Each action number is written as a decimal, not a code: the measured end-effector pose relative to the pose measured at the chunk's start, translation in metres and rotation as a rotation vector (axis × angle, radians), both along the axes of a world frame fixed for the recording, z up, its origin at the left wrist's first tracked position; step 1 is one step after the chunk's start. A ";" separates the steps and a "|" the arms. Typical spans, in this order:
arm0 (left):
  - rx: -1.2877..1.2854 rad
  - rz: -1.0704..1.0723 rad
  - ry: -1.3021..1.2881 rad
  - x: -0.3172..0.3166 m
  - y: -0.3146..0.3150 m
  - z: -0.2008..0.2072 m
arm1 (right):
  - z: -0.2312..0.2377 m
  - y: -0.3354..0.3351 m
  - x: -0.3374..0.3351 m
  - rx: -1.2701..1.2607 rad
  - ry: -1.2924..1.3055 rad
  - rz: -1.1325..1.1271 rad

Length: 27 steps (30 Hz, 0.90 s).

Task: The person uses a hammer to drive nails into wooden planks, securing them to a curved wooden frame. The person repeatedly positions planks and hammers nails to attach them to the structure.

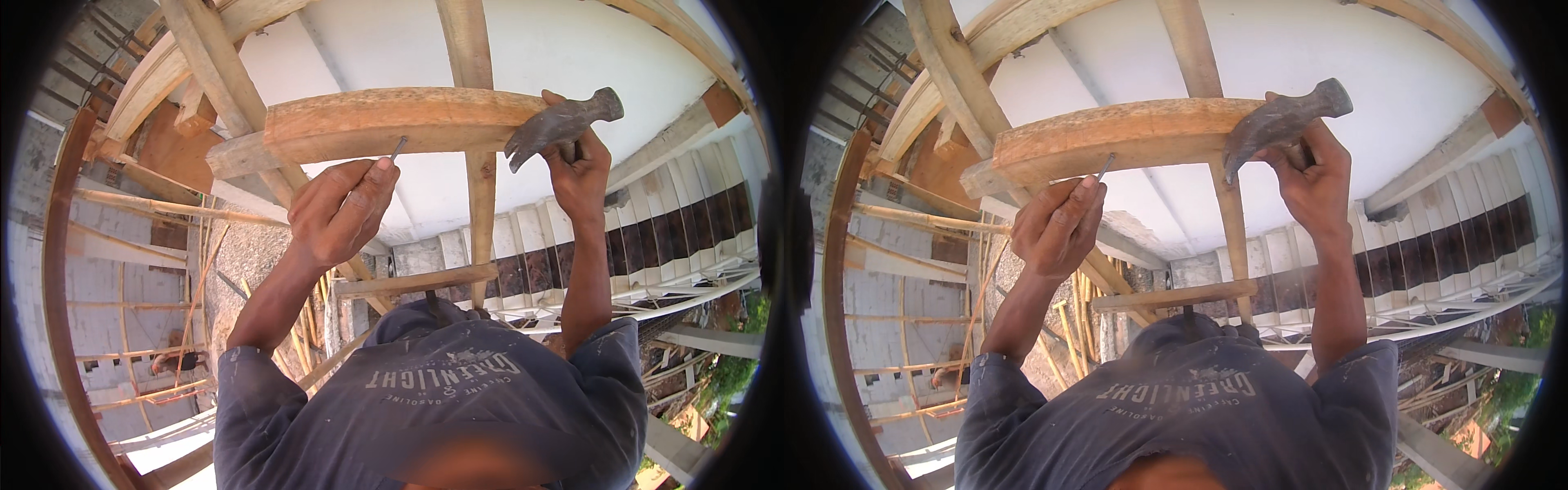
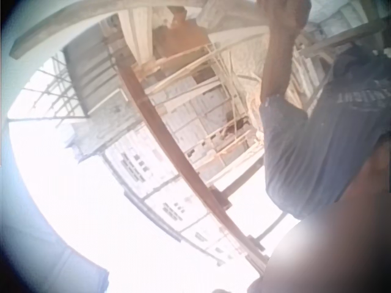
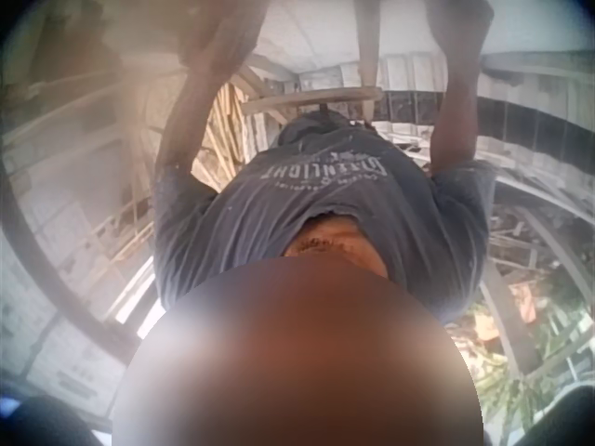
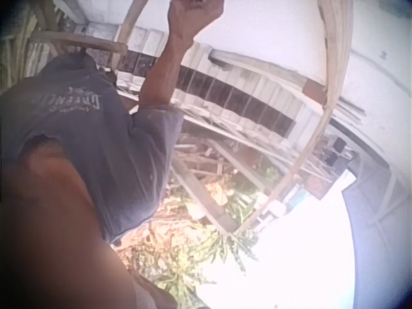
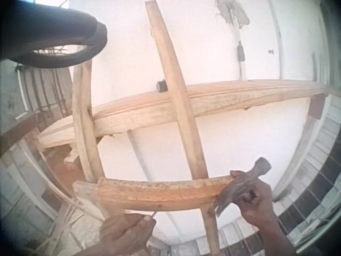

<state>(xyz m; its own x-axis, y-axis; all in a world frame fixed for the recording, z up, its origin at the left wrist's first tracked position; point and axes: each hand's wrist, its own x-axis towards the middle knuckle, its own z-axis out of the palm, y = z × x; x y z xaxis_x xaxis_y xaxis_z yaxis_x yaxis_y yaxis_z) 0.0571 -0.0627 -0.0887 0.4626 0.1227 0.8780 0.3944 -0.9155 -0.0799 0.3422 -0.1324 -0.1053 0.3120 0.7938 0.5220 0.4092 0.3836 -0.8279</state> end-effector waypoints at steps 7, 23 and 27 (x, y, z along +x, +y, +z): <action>-0.049 0.214 0.094 -0.012 -0.009 0.016 | -0.002 0.001 0.000 0.012 0.009 0.006; 0.036 -0.376 -0.084 0.028 0.029 -0.008 | -0.001 0.007 0.006 0.025 -0.105 -0.067; 0.033 -0.414 -0.110 0.029 0.033 -0.008 | -0.002 0.008 0.008 0.017 -0.060 -0.057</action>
<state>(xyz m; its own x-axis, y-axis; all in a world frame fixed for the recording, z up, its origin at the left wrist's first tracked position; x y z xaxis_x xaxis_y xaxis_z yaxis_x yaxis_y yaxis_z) 0.0866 -0.0294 -0.0964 0.3705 -0.0831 0.9251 0.0022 -0.9959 -0.0903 0.3504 -0.1239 -0.1072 0.3247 0.7665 0.5541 0.4791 0.3718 -0.7951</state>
